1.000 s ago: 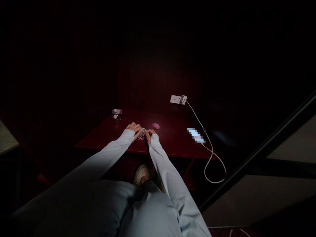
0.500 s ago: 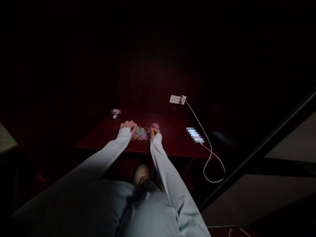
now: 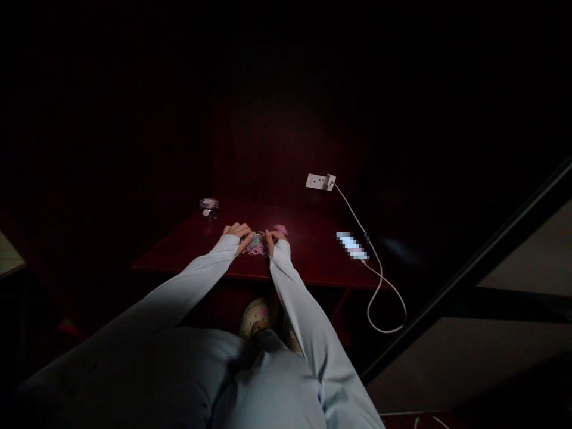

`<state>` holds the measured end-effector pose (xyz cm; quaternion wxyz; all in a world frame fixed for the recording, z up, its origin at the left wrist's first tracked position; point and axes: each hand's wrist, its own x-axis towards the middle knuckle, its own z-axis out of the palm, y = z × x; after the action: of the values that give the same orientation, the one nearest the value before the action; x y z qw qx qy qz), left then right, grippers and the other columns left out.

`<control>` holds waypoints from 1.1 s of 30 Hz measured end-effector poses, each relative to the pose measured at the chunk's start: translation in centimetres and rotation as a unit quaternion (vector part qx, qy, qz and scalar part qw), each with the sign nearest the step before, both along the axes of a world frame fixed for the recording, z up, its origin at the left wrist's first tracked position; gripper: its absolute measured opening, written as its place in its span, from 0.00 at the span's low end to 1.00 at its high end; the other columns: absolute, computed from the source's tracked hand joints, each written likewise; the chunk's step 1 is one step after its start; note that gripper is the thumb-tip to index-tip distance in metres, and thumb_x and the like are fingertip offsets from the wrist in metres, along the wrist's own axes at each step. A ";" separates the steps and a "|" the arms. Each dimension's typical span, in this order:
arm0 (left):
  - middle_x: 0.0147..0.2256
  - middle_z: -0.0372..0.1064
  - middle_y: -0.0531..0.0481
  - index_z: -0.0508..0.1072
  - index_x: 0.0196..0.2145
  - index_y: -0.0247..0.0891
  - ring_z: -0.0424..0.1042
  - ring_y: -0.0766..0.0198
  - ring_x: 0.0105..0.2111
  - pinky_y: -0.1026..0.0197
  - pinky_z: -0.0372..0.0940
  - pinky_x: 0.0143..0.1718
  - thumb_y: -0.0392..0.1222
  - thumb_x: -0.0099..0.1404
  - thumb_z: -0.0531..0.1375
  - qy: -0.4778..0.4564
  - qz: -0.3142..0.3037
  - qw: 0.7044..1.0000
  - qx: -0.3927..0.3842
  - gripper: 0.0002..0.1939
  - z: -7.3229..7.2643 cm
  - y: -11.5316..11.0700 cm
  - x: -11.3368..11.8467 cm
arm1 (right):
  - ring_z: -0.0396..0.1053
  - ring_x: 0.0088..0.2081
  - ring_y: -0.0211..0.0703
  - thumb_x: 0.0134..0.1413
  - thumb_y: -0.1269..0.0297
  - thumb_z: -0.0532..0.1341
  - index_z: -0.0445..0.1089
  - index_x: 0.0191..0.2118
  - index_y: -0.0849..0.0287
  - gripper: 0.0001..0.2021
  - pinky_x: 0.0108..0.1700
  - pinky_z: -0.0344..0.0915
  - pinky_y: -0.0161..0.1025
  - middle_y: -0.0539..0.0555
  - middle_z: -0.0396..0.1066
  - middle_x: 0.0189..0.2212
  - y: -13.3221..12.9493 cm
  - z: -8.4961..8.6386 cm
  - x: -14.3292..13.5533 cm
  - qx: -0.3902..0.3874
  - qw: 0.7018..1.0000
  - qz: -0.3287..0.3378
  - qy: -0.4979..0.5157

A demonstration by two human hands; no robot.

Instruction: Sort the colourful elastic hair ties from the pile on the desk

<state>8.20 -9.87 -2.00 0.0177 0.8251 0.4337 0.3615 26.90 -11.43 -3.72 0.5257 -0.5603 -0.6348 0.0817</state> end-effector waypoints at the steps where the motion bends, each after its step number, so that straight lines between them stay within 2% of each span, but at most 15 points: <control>1: 0.42 0.78 0.49 0.78 0.36 0.42 0.71 0.54 0.46 0.52 0.57 0.50 0.40 0.76 0.57 -0.019 0.018 1.000 -0.004 0.12 0.1 -0.1 0.0 | 0.70 0.40 0.49 0.69 0.45 0.55 0.82 0.36 0.55 0.24 0.47 0.64 0.43 0.56 0.77 0.36 0.4 0.2 0.6 -0.006 0.999 -0.038 -0.011; 5: 0.41 0.78 0.49 0.76 0.33 0.41 0.70 0.54 0.46 0.52 0.56 0.51 0.39 0.77 0.55 -0.091 0.099 0.991 -0.026 0.15 0.6 -0.4 0.0 | 0.67 0.48 0.54 0.69 0.49 0.59 0.84 0.43 0.52 0.19 0.52 0.60 0.47 0.57 0.78 0.44 2.0 1.2 3.4 -0.042 0.979 -0.176 -0.092; 8: 0.41 0.78 0.49 0.75 0.32 0.41 0.70 0.54 0.46 0.51 0.55 0.51 0.38 0.77 0.55 -0.123 0.124 0.984 -0.042 0.15 0.7 -0.4 0.1 | 0.64 0.51 0.56 0.70 0.50 0.60 0.85 0.42 0.52 0.17 0.52 0.58 0.49 0.59 0.77 0.46 3.7 1.4 5.2 -0.042 0.965 -0.196 -0.171; 11: 0.40 0.78 0.50 0.75 0.32 0.41 0.70 0.54 0.46 0.50 0.55 0.51 0.38 0.76 0.56 -0.148 0.123 0.981 -0.041 0.14 0.7 -0.3 0.0 | 0.63 0.52 0.58 0.70 0.52 0.60 0.85 0.42 0.55 0.17 0.52 0.57 0.50 0.62 0.76 0.47 5.5 0.9 6.4 -0.019 0.955 -0.200 -0.217; 15: 0.42 0.79 0.49 0.76 0.32 0.41 0.70 0.53 0.47 0.49 0.55 0.53 0.38 0.75 0.56 -0.176 0.140 0.973 -0.053 0.13 0.7 0.0 -0.8 | 0.63 0.51 0.58 0.68 0.51 0.61 0.85 0.43 0.54 0.17 0.52 0.58 0.50 0.62 0.76 0.47 6.7 -0.1 7.2 0.001 0.963 -0.195 -0.187; 19: 0.43 0.78 0.49 0.75 0.33 0.42 0.70 0.53 0.48 0.50 0.57 0.53 0.37 0.75 0.54 -0.172 0.126 0.976 -0.040 0.14 0.7 0.0 -1.6 | 0.66 0.49 0.55 0.68 0.55 0.57 0.83 0.48 0.56 0.18 0.53 0.62 0.49 0.62 0.77 0.46 6.0 -0.8 7.2 -0.004 0.975 -0.186 -0.122; 23: 0.46 0.78 0.49 0.76 0.36 0.43 0.70 0.52 0.49 0.50 0.60 0.54 0.38 0.74 0.56 -0.117 0.090 0.989 -0.018 0.10 0.4 -0.2 -1.6 | 0.71 0.45 0.51 0.66 0.60 0.55 0.81 0.48 0.58 0.18 0.54 0.67 0.46 0.60 0.78 0.42 4.3 -1.5 5.7 0.004 0.989 -0.107 -0.100; 26: 0.51 0.77 0.48 0.78 0.42 0.46 0.69 0.49 0.53 0.48 0.63 0.56 0.45 0.69 0.63 -0.049 0.057 0.997 -0.021 0.06 0.1 -0.3 -1.3 | 0.73 0.46 0.51 0.64 0.63 0.55 0.79 0.49 0.59 0.16 0.55 0.70 0.46 0.60 0.79 0.43 3.3 -2.1 3.6 -0.012 0.991 -0.067 -0.117; 28: 0.59 0.74 0.49 0.79 0.50 0.48 0.66 0.46 0.58 0.46 0.63 0.59 0.51 0.63 0.69 -0.005 0.033 0.999 -0.033 0.18 -0.2 -0.2 -1.1 | 0.74 0.48 0.52 0.62 0.66 0.56 0.78 0.49 0.58 0.16 0.57 0.70 0.46 0.60 0.78 0.45 2.9 -2.4 2.3 -0.017 0.989 -0.044 -0.141; 30: 0.68 0.65 0.49 0.76 0.58 0.50 0.62 0.43 0.64 0.43 0.61 0.65 0.56 0.57 0.73 0.031 0.013 0.998 -0.054 0.32 -0.3 -0.1 -0.9 | 0.74 0.49 0.51 0.59 0.69 0.57 0.77 0.50 0.57 0.16 0.57 0.71 0.46 0.60 0.78 0.47 2.7 -2.5 1.6 -0.018 0.986 -0.016 -0.166; 33: 0.74 0.56 0.49 0.70 0.67 0.53 0.54 0.38 0.72 0.35 0.48 0.73 0.62 0.54 0.73 0.073 0.005 0.991 -0.114 0.45 -0.5 0.1 -0.8 | 0.74 0.49 0.51 0.55 0.72 0.56 0.76 0.52 0.57 0.20 0.57 0.72 0.46 0.60 0.77 0.48 2.7 -2.3 1.6 -0.024 0.977 0.045 -0.205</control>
<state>7.45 -9.73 -2.50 0.0785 0.8399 0.4761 0.2485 28.52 -8.76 -6.07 0.3665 -0.5487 -0.7513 0.0039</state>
